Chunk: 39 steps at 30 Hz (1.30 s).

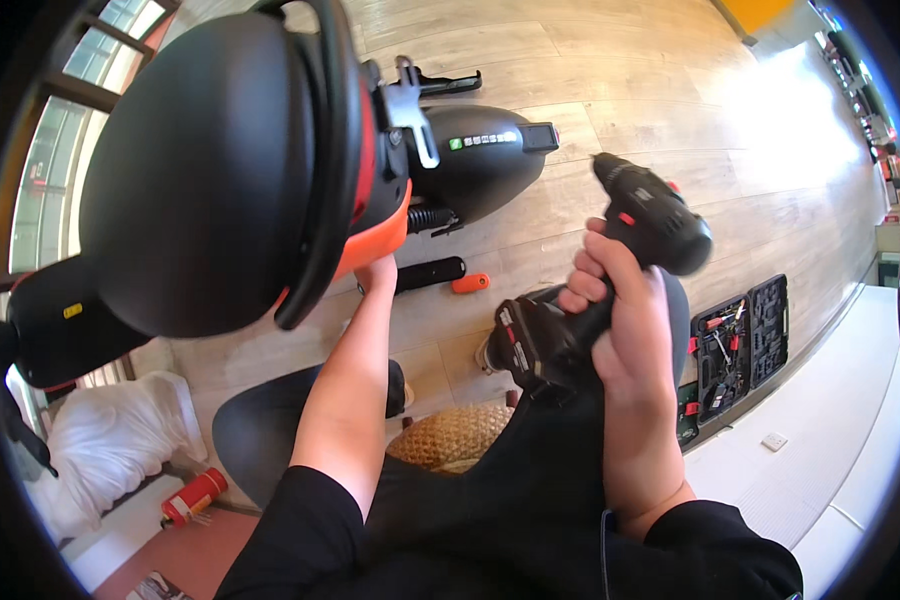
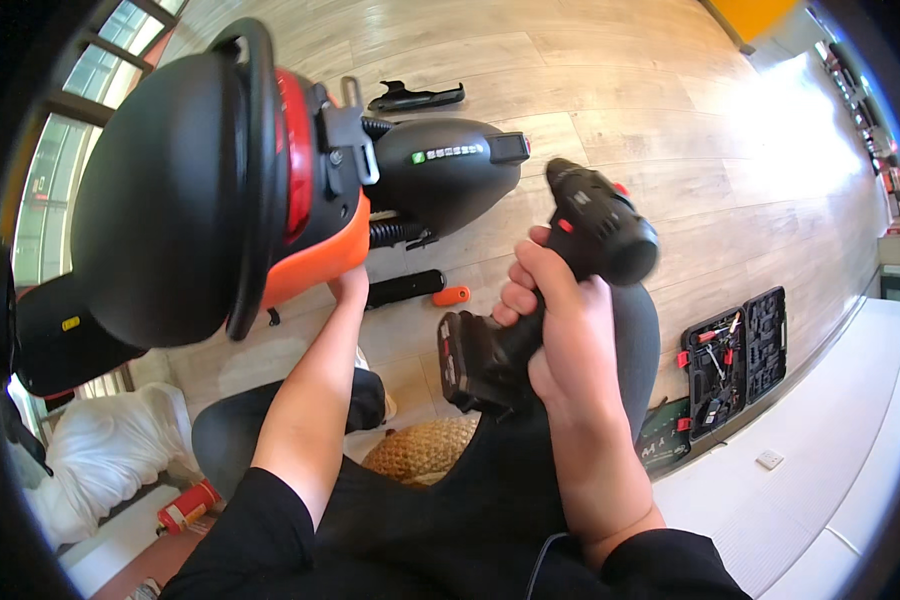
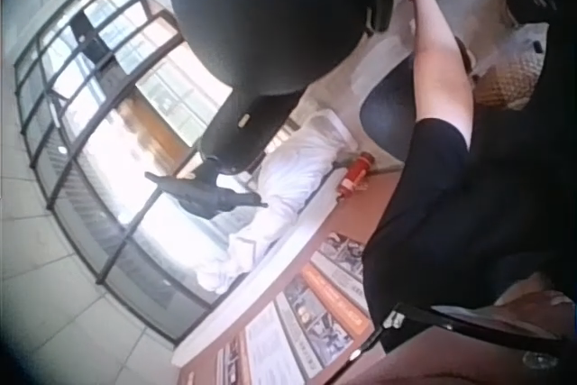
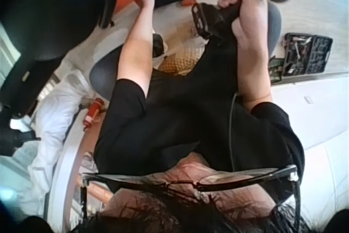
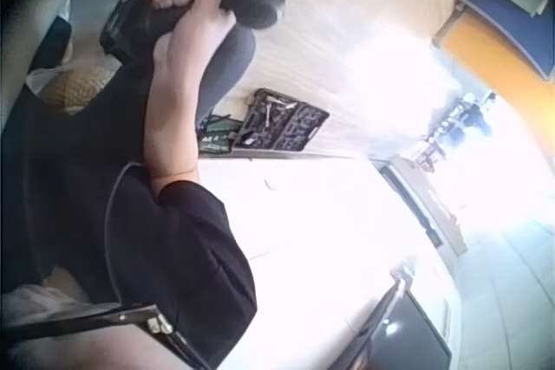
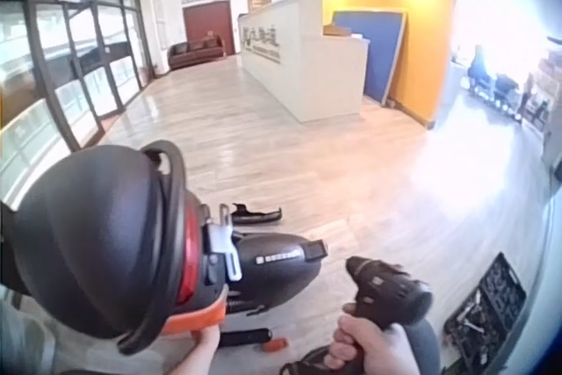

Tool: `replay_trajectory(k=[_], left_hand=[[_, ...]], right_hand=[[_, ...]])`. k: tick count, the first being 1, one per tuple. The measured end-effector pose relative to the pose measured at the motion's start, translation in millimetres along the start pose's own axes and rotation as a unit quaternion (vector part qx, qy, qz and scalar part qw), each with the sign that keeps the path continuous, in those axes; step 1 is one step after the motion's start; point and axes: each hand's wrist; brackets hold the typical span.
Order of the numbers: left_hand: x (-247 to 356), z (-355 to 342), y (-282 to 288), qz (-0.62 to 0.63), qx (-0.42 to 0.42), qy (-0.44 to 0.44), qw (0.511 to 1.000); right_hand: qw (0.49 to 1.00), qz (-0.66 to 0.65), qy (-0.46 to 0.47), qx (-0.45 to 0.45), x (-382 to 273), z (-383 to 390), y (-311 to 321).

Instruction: Replacing or repairing parts on a red electric scooter using an electric drill.

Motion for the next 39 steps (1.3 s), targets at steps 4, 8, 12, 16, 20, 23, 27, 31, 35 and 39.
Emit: replay_trajectory(k=[4,8,12,16,20,23,27,31,35,39], left_hand=[[12,-4,-35,0.023,0.007,-0.047,0.999],[5,-15,-48,0.005,0.007,-0.020,1.000],[-3,-9,-57,-0.011,0.005,0.018,1.000],[-16,8,-56,-0.032,0.001,0.060,0.998],[-33,30,-56,-0.049,-0.001,0.103,0.994],[-60,86,-49,0.072,0.020,0.099,0.992],[-94,140,-31,0.082,-0.129,0.312,0.938],[-117,155,-22,0.152,-0.127,0.508,0.838],[-123,157,-28,0.145,-0.165,0.524,0.823],[-165,148,-16,0.050,-0.164,0.444,0.880]], right_hand=[[0.996,0.029,0.047,0.072,-13,-6,8],[0.994,0.019,0.033,0.099,-12,-12,13],[0.993,0.032,0.014,0.110,-11,-19,22],[0.990,0.031,0.023,0.133,-12,-25,26],[0.993,0.024,0.020,0.112,-12,-26,37],[0.994,0.019,0.009,0.109,-10,-27,35],[0.993,0.023,0.004,0.116,-10,-26,33],[0.993,0.022,-0.002,0.117,-9,-27,32],[0.993,0.027,-0.007,0.116,-9,-29,33],[0.989,0.049,-0.019,0.138,-11,-23,15]])
Point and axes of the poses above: each hand's wrist, its own z-axis away from the middle knuckle, its own y-axis out of the back of the hand, x = y × z, and after that the axes turned 7 degrees about z, right-handed
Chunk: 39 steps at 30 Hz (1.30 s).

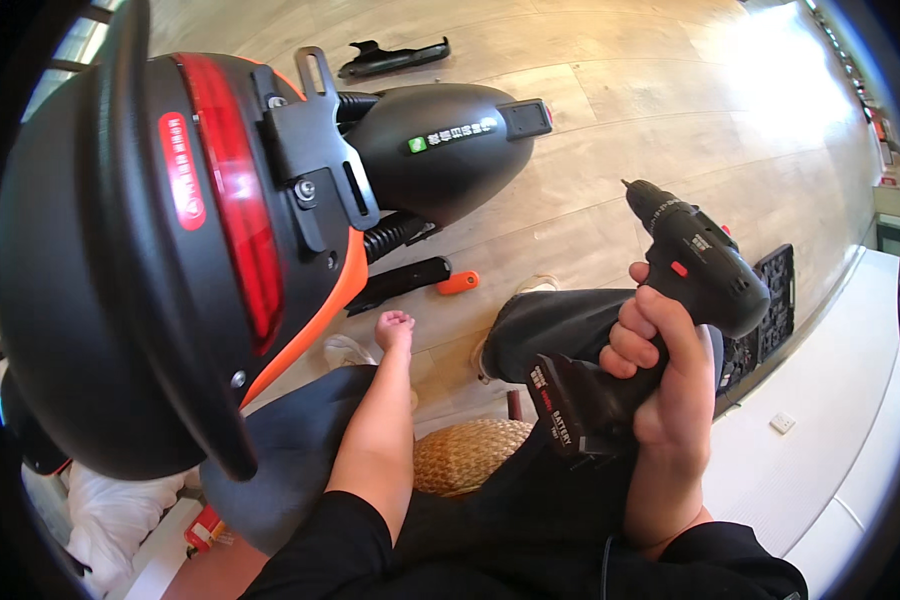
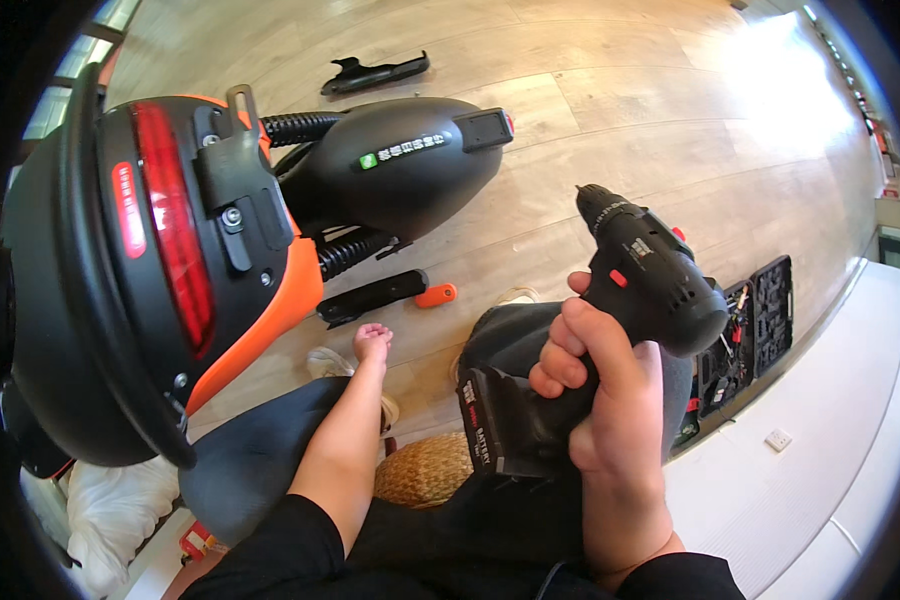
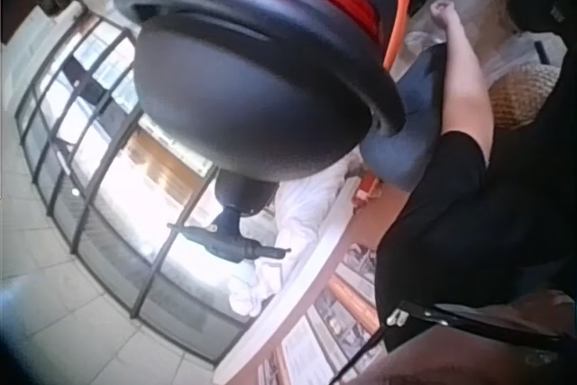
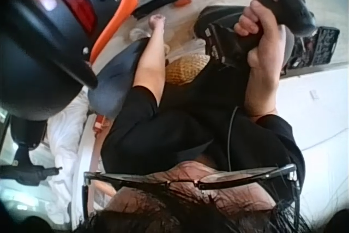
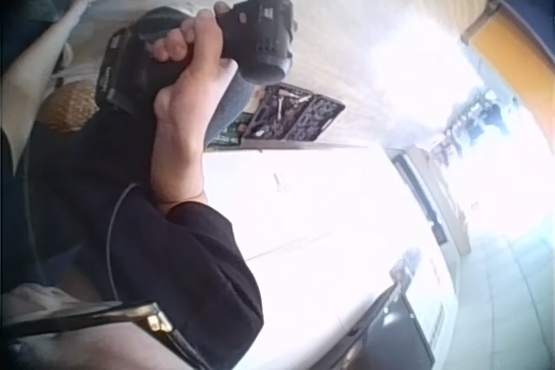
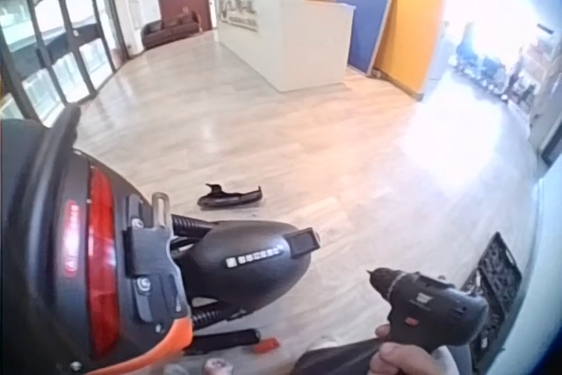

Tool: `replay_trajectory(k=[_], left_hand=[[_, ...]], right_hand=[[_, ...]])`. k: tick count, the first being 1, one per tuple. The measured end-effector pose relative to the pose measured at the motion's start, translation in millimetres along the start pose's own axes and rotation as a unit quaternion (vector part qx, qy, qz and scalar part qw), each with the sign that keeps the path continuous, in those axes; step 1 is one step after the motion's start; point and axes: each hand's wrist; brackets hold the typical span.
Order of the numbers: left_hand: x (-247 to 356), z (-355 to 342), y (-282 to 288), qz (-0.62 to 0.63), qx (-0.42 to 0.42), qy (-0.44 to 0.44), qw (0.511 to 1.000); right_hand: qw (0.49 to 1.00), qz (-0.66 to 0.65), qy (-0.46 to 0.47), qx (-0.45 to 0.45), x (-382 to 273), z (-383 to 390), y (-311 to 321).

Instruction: Replacing or repairing parts on a red electric scooter using an electric drill.

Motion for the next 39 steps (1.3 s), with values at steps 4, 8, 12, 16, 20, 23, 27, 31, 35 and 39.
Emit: replay_trajectory(k=[4,8,12,16,20,23,27,31,35,39], left_hand=[[-10,6,-20,-0.189,0.005,-0.119,0.975],[3,-7,-3,-0.278,-0.005,-0.118,0.953],[47,37,-24,-0.372,-0.019,-0.061,0.926],[146,127,-25,-0.587,-0.191,-0.046,0.785],[238,213,-6,-0.549,-0.274,-0.276,0.740],[312,288,23,-0.310,-0.350,-0.390,0.793],[293,341,81,-0.005,-0.472,-0.248,0.846],[266,355,82,0.077,-0.391,-0.354,0.846],[261,343,80,0.129,-0.341,-0.326,0.872],[254,347,74,0.264,-0.373,-0.176,0.872]], right_hand=[[1.000,0.010,-0.005,0.007,1,-2,5],[1.000,0.005,-0.008,-0.021,-8,7,1],[0.999,-0.004,-0.022,-0.048,-15,8,9],[0.996,0.061,0.018,-0.055,8,-4,12],[0.963,0.226,0.139,-0.053,59,-14,7],[0.877,0.321,0.353,-0.049,93,-3,7],[0.880,0.332,0.288,-0.181,125,37,2],[0.868,0.292,0.281,-0.286,150,57,4],[0.819,0.313,0.318,-0.361,165,55,5],[0.773,0.461,0.273,-0.339,136,68,15]])
Point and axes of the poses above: each hand's wrist, its own z-axis away from the middle knuckle, its own y-axis out of the back of the hand, x = y × z, and after that the axes turned 7 degrees about z, right-handed
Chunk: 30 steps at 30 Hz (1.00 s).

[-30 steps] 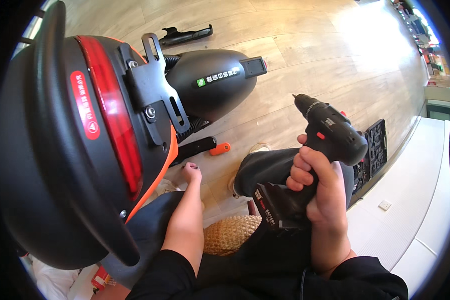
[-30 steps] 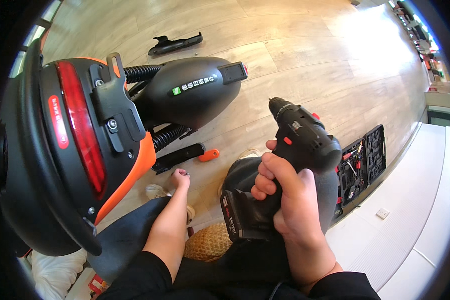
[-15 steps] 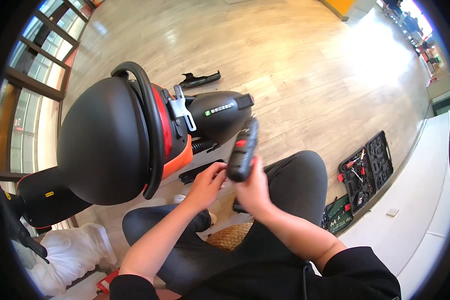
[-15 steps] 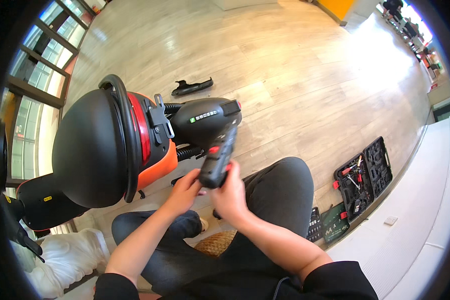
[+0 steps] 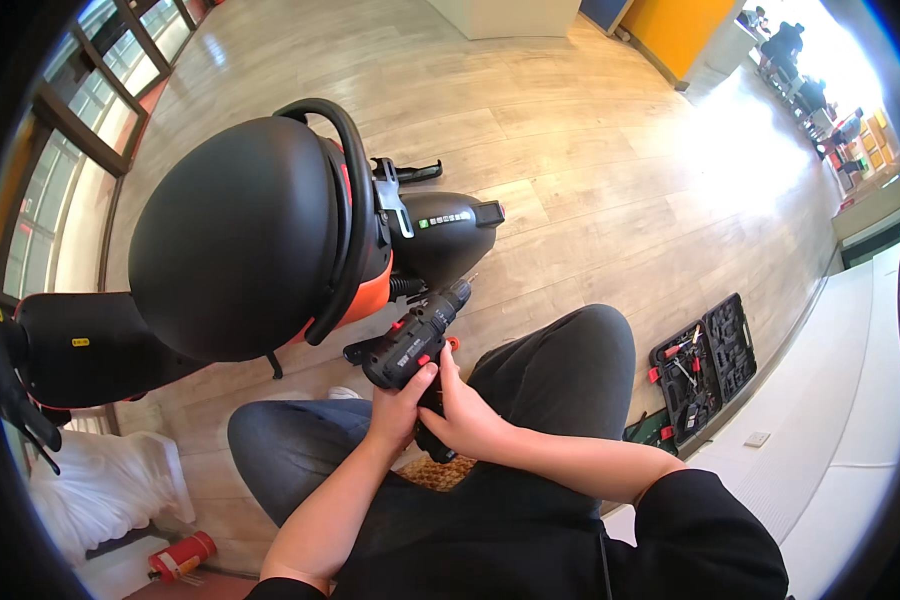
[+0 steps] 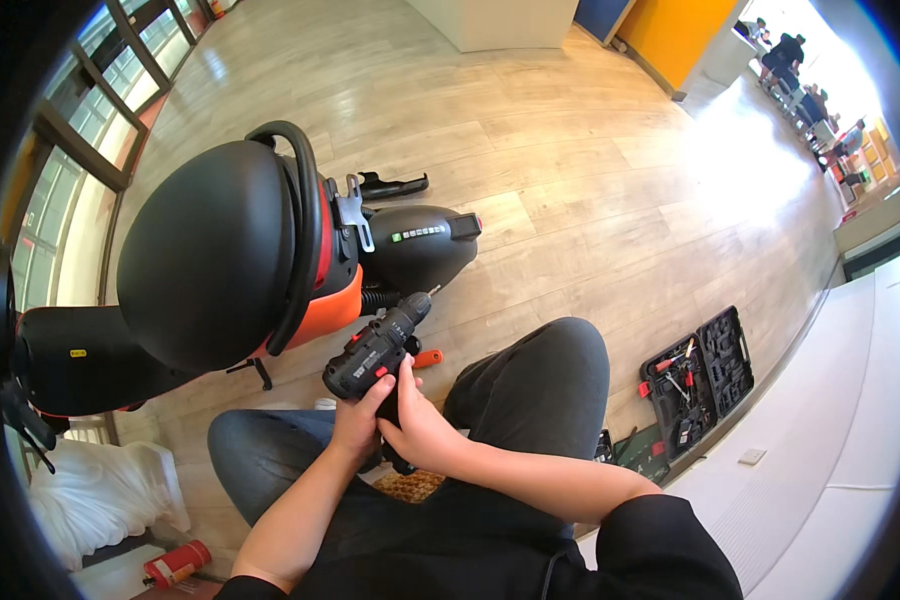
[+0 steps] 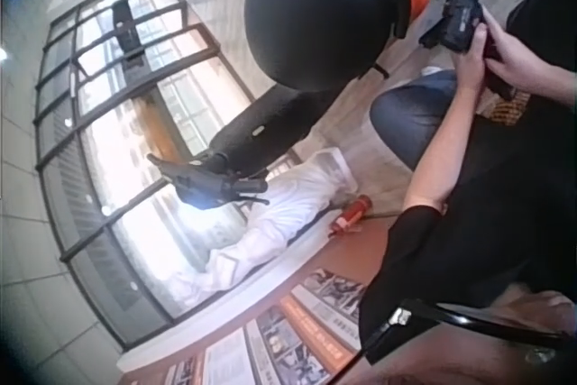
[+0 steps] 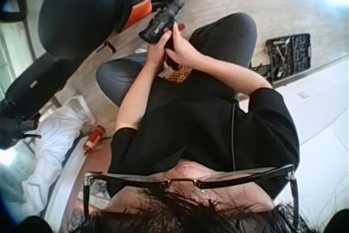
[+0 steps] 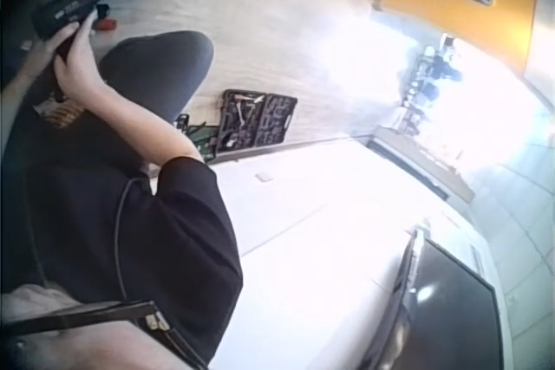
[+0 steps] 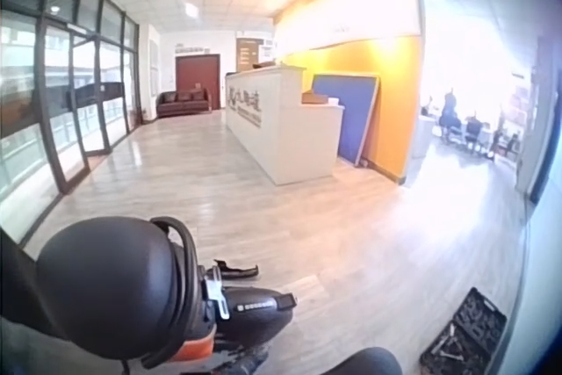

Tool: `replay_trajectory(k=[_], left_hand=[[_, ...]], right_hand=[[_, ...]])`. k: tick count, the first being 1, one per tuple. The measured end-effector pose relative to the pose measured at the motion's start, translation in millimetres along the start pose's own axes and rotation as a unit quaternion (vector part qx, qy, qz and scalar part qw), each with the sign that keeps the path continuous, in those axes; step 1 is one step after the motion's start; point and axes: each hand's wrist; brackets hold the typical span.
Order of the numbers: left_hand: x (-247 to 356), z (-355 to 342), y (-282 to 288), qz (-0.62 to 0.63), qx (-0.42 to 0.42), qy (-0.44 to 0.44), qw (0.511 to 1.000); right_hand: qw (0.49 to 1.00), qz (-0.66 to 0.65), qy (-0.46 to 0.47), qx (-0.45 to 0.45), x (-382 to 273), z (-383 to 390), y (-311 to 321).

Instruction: Replacing or repairing parts on a red electric scooter using an electric drill.

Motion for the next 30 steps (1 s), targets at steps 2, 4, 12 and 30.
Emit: replay_trajectory(k=[2,4,12,30], left_hand=[[3,2,-3,0.115,0.020,0.043,0.992],[5,2,0,0.046,0.060,0.079,0.994],[-24,-4,18,-0.133,0.075,0.109,0.982],[-14,-8,19,-0.126,0.144,0.199,0.961]], right_hand=[[0.992,0.099,0.021,-0.071,-16,7,32],[0.965,0.166,-0.036,-0.198,-71,-2,107],[0.927,0.370,0.030,0.058,25,-224,191],[0.913,0.399,0.060,-0.064,205,-312,201]])
Point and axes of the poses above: each hand's wrist, its own z-axis away from the middle knuckle, its own y-axis out of the back of the hand, x = y × z, and after that the axes turned 7 degrees about z, right-handed
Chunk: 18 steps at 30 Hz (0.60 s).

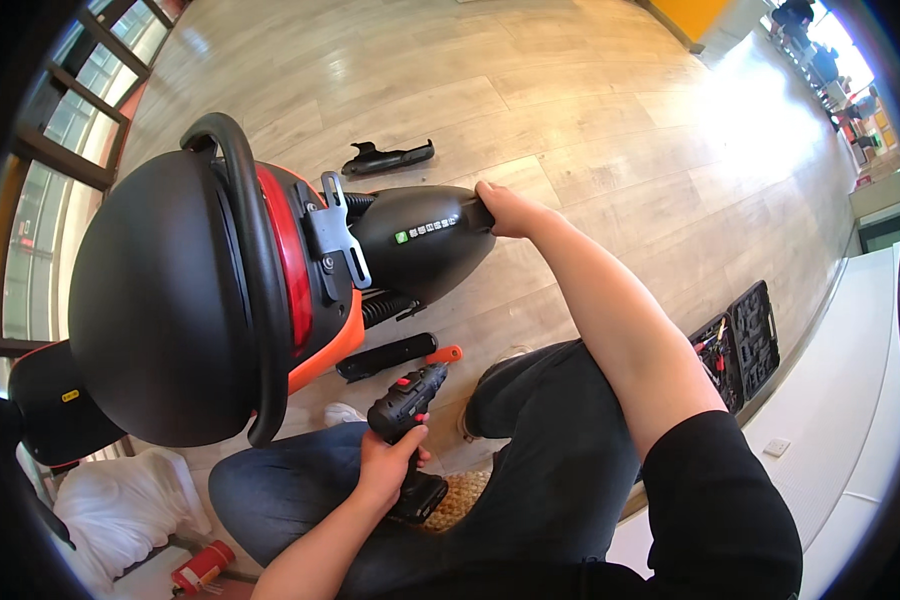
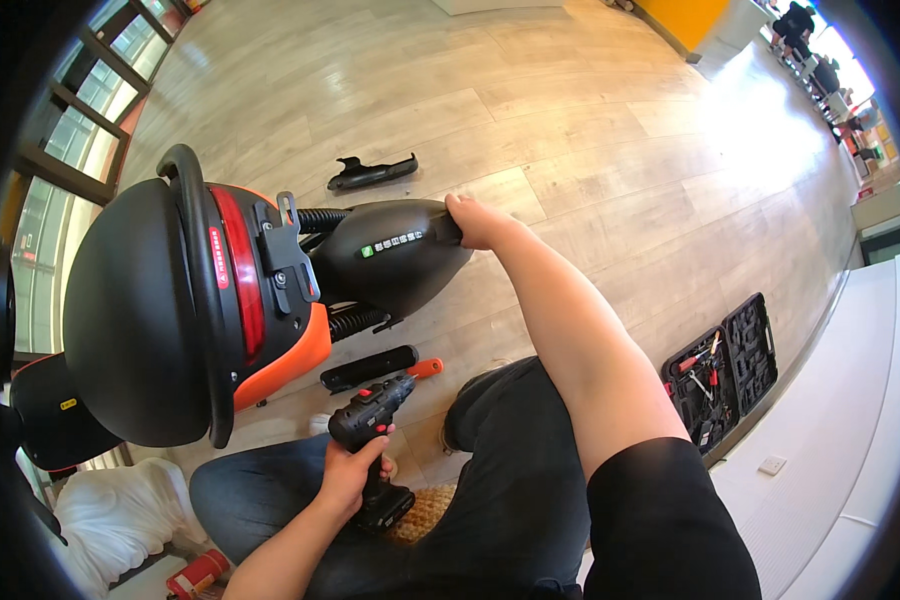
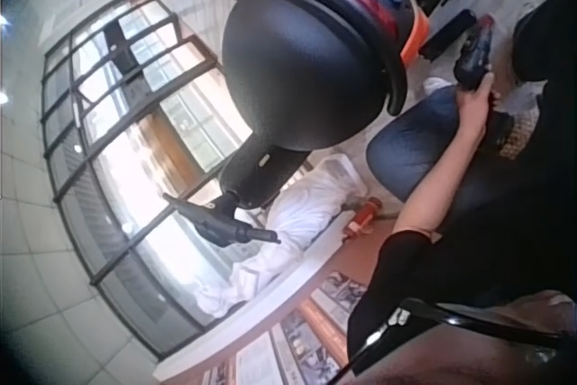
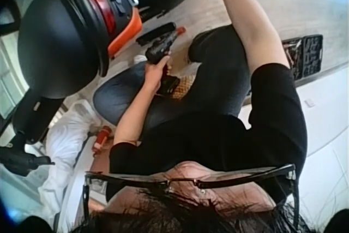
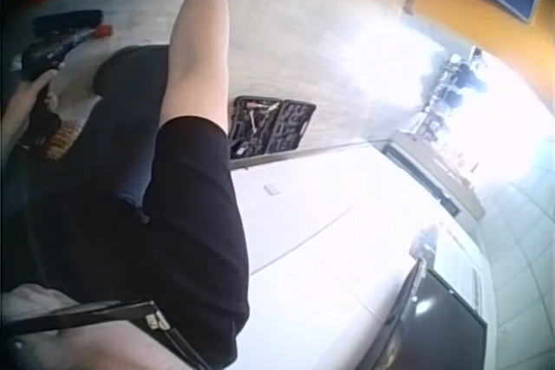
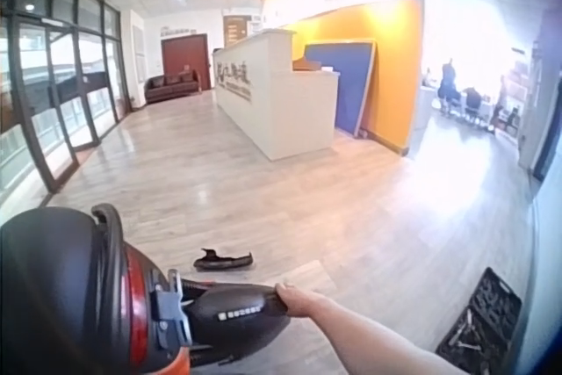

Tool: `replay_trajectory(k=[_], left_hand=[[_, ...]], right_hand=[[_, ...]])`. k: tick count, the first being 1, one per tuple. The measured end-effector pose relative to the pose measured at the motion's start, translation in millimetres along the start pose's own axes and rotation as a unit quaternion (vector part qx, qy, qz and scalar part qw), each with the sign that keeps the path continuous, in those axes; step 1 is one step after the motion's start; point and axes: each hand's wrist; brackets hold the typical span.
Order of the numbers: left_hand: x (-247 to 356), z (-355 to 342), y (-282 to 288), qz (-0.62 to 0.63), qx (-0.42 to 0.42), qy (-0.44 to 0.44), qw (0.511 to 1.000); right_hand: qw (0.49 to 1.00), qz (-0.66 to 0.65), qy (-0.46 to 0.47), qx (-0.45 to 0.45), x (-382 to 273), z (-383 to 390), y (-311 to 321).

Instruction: Replacing or repairing parts on a red electric scooter using an electric drill.

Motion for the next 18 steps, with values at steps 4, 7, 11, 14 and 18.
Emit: replay_trajectory(k=[4,7,11,14,18], left_hand=[[-3,-2,-1,-0.018,-0.011,-0.008,1.000],[-7,-4,6,-0.012,-0.009,0.007,1.000],[-4,-3,4,-0.017,0.007,0.017,1.000],[-4,-3,1,-0.021,0.004,0.000,1.000],[-2,0,1,-0.034,0.013,-0.020,0.999]], right_hand=[[1.000,0.015,-0.015,-0.004,11,2,1],[0.999,0.004,0.038,0.023,10,6,9],[0.996,-0.046,0.057,0.049,9,13,19],[0.993,-0.084,0.054,0.056,13,21,30],[0.996,-0.076,0.021,0.036,8,27,52]])
Point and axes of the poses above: each hand's wrist, its own z-axis away from the middle knuckle, its own y-axis out of the back of the hand, x = y × z, and after that the axes turned 7 degrees about z, right-handed
